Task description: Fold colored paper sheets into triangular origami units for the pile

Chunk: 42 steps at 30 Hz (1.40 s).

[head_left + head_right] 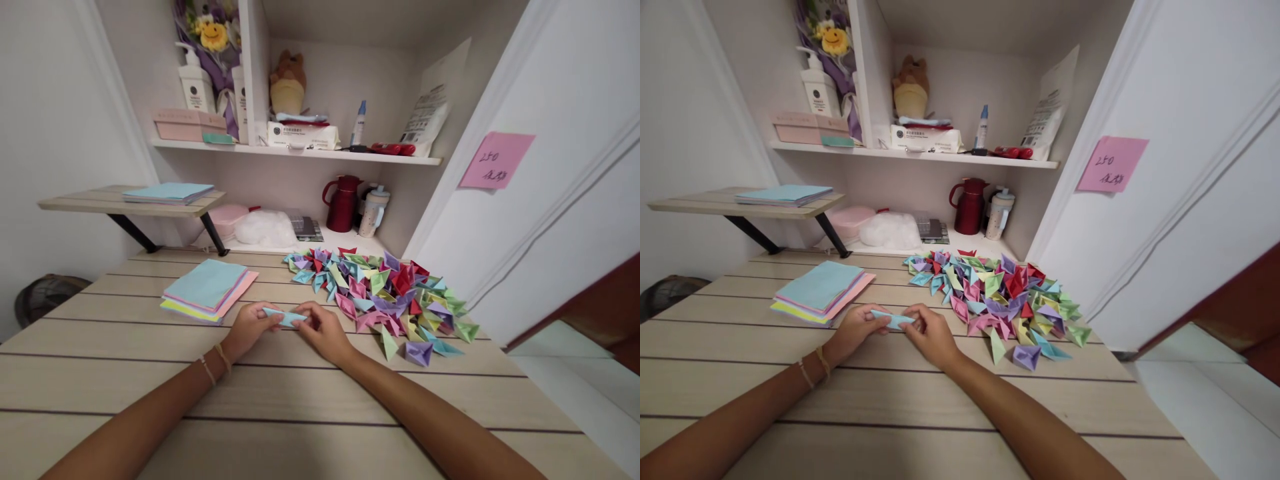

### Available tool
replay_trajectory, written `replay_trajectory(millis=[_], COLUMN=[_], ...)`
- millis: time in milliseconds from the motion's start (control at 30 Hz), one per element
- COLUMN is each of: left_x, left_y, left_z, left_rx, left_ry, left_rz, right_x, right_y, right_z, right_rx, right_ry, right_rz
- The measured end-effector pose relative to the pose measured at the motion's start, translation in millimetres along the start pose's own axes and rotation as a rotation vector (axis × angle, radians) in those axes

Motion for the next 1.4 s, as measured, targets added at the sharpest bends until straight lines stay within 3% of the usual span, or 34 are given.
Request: replay_trajectory(millis=[67,167,300,400,567,667,767,833,900,1000,1167,1233,1400], left_x=[-0.2,4.5,6.0,-5.8,-40.7,-64.2,-83.3,-87.7,-87.1,-84.3,-84.4,-85.0,-88.3], left_y=[1,2,11,32,79,81,62,51,48,52,57,58,61], left_z=[1,2,8,18,36,36,30,28,28,29,30,30,32], left_rx=[-0.007,0.014,0.1,0.218,0.358,0.21,-0.125,-0.289,-0.353,-0.359,-0.301,-0.28,-0.28], left_ry=[0.029,-0.017,-0.059,0.035,0.344,0.453,0.389,0.306,0.271,0.271,0.257,0.25,0.246], left_rz=[0.087,0.163,0.101,-0.213,-1.025,-1.369,-1.497,-1.524,-1.56,-1.579,-1.538,-1.517,-1.424], right_x=[-1,-1,-10,-41,-129,-164,-176,-176,-173,-167,-149,-130,-57], right_y=[0,-1,-5,-8,-5,7,21,28,30,24,-6,-20,-40], right_z=[1,2,3,4,10,17,23,25,24,22,32,31,28], right_rx=[-0.025,-0.061,-0.089,-0.077,0.092,0.232,0.32,0.339,0.312,0.218,0.076,-0.039,-0.226], right_ry=[0.02,0.04,0.105,0.239,0.632,0.69,0.635,0.61,0.599,0.65,0.907,0.83,0.37], right_rz=[-0.029,0.002,0.01,0.026,0.364,0.588,0.687,0.697,0.694,0.724,0.733,0.676,0.41])
Point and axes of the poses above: each hand's wrist, its own z-axis away from the middle knuckle, its own x-axis out of the palm, y = z × x, the point moved 5 cm from there along -z, towards the middle knuckle, and after that the axes turned 12 degrees about -y, right-handed, at the moved point
